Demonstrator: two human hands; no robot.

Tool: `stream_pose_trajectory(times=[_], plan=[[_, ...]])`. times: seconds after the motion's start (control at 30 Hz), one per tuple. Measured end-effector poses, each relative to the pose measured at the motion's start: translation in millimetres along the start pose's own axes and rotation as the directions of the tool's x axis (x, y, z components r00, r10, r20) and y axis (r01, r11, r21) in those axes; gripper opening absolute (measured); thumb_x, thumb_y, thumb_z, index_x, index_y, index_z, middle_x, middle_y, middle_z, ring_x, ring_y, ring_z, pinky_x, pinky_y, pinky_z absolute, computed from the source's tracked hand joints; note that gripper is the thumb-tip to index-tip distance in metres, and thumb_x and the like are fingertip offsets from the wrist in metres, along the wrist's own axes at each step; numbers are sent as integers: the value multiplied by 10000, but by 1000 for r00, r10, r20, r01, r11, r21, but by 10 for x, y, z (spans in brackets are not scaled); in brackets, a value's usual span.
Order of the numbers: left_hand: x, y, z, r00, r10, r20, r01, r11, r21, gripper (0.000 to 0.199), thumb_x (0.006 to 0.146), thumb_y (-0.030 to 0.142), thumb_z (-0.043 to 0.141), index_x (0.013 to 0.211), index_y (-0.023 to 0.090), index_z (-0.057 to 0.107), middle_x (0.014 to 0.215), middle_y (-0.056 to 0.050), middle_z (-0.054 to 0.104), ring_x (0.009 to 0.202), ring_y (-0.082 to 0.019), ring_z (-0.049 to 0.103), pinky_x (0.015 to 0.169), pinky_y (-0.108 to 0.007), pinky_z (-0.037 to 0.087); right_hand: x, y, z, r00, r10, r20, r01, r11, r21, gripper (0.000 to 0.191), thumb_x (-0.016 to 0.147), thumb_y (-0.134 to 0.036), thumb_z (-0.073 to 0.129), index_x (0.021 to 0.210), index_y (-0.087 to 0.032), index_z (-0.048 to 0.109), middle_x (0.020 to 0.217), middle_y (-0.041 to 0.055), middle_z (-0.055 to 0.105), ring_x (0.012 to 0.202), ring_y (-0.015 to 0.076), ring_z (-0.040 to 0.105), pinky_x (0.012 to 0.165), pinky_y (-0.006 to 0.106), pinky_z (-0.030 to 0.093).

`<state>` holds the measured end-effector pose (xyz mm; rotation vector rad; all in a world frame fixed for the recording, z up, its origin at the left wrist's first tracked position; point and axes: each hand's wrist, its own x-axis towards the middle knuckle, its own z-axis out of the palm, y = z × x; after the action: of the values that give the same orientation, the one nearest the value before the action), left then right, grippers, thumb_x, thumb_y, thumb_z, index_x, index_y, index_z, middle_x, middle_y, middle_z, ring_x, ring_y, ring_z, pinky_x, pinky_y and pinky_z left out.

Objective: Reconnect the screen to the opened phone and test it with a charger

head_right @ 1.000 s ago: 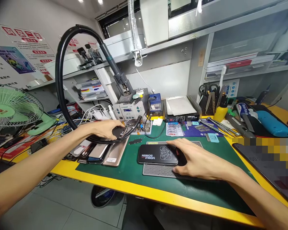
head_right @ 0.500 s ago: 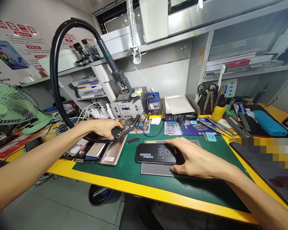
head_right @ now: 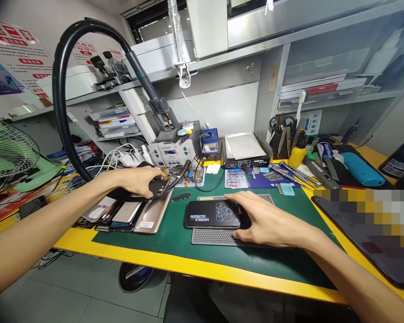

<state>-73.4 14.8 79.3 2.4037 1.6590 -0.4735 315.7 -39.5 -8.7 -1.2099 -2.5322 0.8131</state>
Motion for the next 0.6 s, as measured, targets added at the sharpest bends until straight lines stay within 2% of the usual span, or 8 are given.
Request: stream_pose_trajectory(times=[0.1, 0.2, 0.27, 0.33, 0.43, 0.6], plan=[[-152, 230, 23, 989, 51, -136, -56, 998, -30, 688, 848, 407, 716, 1449, 174, 478, 1487, -162, 508, 1349, -331, 507, 1119, -476, 438, 5, -2, 18, 1000, -22, -21, 23, 1000, 3, 827, 788, -481, 724, 1534, -299, 418, 1526, 70, 505, 1357, 369, 497, 1110, 494, 457], [-265, 579, 200, 963, 152, -223, -177, 979, -98, 629, 876, 503, 640, 1442, 274, 487, 1476, -69, 538, 1324, -268, 538, 1106, -380, 456, 13, -10, 28, 998, -46, -36, 47, 999, 20, 834, 773, -439, 734, 1533, -288, 426, 1516, 80, 515, 1361, 359, 495, 1123, 486, 444], [-276, 799, 374, 942, 226, -246, -265, 955, -135, 631, 860, 499, 655, 1427, 269, 502, 1439, -61, 567, 1296, -244, 558, 1109, -347, 455, 18, -21, 28, 998, -42, -40, 43, 999, 18, 823, 780, -421, 726, 1534, -286, 425, 1514, 81, 515, 1369, 345, 488, 1131, 478, 437], [-237, 950, 533, 923, 272, -274, -322, 933, -160, 660, 843, 462, 677, 1442, 260, 487, 1438, -71, 565, 1315, -250, 539, 1148, -364, 422, 24, -36, 24, 999, -29, -41, 30, 999, 20, 803, 788, -406, 718, 1529, -288, 429, 1511, 79, 515, 1376, 332, 483, 1141, 473, 427], [-144, 1026, 670, 906, 309, -290, -371, 909, -189, 670, 846, 406, 676, 1469, 300, 456, 1419, -54, 581, 1309, -255, 542, 1139, -393, 432, 33, -59, 16, 998, -13, -54, 16, 999, 49, 766, 793, -398, 716, 1505, -275, 460, 1501, 88, 522, 1369, 324, 493, 1146, 471, 423], [-76, 974, 703, 893, 341, -294, -407, 889, -208, 681, 870, 370, 646, 1508, 341, 408, 1406, -52, 598, 1278, -271, 572, 1090, -416, 470, 45, -78, 4, 999, 2, -43, 0, 999, 48, 780, 795, -397, 720, 1513, -263, 446, 1521, 87, 508, 1387, 311, 484, 1162, 462, 410]])
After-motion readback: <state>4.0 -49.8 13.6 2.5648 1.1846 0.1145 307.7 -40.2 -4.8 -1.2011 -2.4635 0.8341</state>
